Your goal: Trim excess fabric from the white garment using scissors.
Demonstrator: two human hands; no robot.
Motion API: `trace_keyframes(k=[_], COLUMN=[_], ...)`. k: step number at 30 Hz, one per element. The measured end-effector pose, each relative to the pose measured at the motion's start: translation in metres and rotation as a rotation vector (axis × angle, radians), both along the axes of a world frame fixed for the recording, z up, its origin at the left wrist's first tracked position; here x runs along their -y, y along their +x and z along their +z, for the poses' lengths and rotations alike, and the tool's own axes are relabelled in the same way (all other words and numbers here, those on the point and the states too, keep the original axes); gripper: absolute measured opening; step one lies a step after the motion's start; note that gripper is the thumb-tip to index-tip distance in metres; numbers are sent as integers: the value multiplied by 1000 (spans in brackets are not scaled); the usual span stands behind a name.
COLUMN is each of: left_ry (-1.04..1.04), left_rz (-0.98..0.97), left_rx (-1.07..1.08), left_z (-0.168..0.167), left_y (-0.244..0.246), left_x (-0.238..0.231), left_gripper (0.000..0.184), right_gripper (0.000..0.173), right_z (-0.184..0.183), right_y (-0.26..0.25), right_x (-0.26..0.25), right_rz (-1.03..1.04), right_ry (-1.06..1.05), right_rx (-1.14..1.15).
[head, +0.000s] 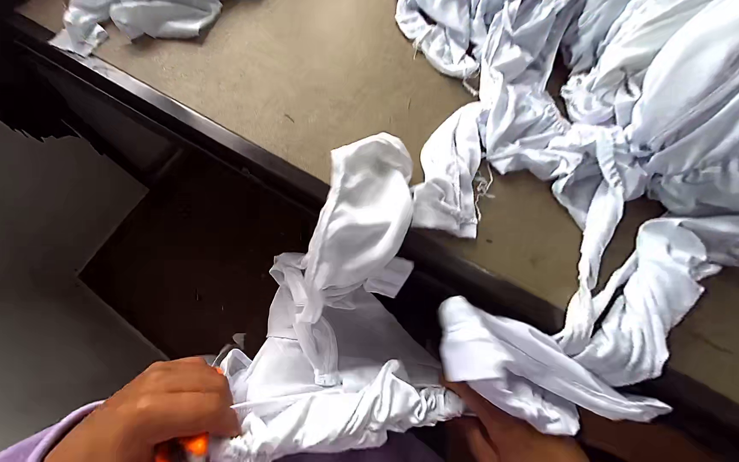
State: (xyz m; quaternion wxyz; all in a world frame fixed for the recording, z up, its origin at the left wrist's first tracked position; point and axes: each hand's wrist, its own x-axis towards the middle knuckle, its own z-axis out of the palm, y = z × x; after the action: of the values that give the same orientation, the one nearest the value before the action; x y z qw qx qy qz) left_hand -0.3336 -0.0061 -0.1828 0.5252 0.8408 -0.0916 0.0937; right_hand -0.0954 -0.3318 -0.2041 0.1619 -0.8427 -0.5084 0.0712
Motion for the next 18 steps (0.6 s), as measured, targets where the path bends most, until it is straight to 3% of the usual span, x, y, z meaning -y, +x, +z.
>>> trace_keyframes(k=[4,8,11,14,18], left_ry=[274,346,330,280,517], left_rz=[-233,-365,-235,71,444], left_rx=[-323,-679,-514,-208,-47], left_z=[-36,-44,-42,-10,19], left_y=[9,32,37,63,120], left_x=[34,60,58,35,-32], left_gripper=[6,8,32,40,54], right_gripper=[22,38,53,62,56], right_z=[-34,-74,-94,-104,-130], right_y=[3,-2,-17,-36,-47], right_x=[44,101,134,148,140], right_rz=[-49,-238,-350,-497,-558], right_ry=[-14,-211,-59,223,89], right_rx=[116,-60,-230,-392,-473])
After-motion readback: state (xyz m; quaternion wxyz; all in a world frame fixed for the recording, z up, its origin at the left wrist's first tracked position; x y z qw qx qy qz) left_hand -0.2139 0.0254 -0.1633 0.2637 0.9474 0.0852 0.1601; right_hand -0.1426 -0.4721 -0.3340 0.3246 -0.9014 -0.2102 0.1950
